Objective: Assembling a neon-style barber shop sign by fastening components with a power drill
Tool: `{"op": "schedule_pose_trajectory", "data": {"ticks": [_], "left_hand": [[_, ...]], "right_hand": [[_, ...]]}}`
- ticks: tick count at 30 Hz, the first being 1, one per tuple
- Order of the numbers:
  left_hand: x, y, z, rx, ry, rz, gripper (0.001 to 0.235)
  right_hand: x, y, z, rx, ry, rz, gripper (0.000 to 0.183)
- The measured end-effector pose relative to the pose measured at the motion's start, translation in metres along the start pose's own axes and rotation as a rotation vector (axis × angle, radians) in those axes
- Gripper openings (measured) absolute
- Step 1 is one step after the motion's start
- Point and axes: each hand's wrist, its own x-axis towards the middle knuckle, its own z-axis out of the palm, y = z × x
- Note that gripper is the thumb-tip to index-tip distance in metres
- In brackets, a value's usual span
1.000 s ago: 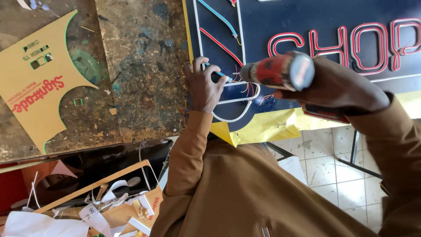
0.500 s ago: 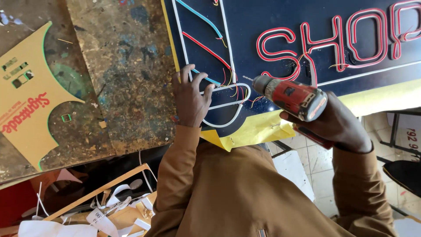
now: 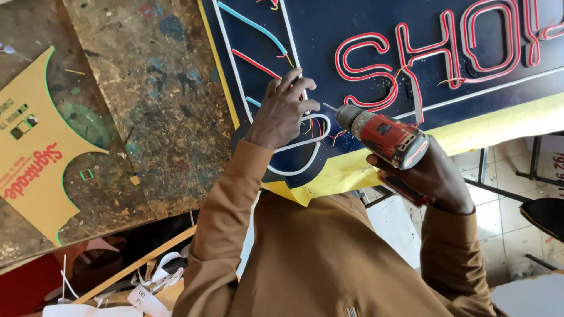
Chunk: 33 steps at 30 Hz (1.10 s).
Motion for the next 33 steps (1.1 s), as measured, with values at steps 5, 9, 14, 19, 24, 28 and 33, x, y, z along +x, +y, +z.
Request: {"op": "schedule_pose_trajectory", "data": {"ticks": [5, 9, 14, 19, 24, 28, 33], "left_hand": [[0.009, -0.015, 0.009, 0.079, -0.088, 0.066, 0.042], [0.018, -0.013, 0.001, 0.167, -0.066, 0.150, 0.030], [0.020, -0.020, 0.022, 0.138, 0.097, 0.175, 0.022], [0.029, -0.027, 0.032, 0.107, 0.112, 0.114, 0.006], [0.037, -0.036, 0.030, -0.002, 0.093, 0.066, 0.005], [0.037, -0.039, 0.034, -0.029, 0.125, 0.060, 0.009], [0.034, -0.040, 0.036, -0.100, 0.149, 0.026, 0.011]], "right_hand": [[0.004, 0.016, -0.002, 0.001, 0.070, 0.055, 0.077], [0.001, 0.021, 0.002, -0.277, 0.122, -0.072, 0.061], [-0.010, 0.026, 0.012, 0.053, 0.060, 0.046, 0.080], [-0.019, -0.001, 0.030, -0.220, 0.074, -0.090, 0.052], [-0.015, -0.047, 0.050, -0.312, 0.141, 0.148, 0.038], [0.000, -0.063, 0.061, -0.316, 0.135, 0.121, 0.035], [0.012, -0.068, 0.058, -0.483, 0.081, 0.169, 0.061]]}}
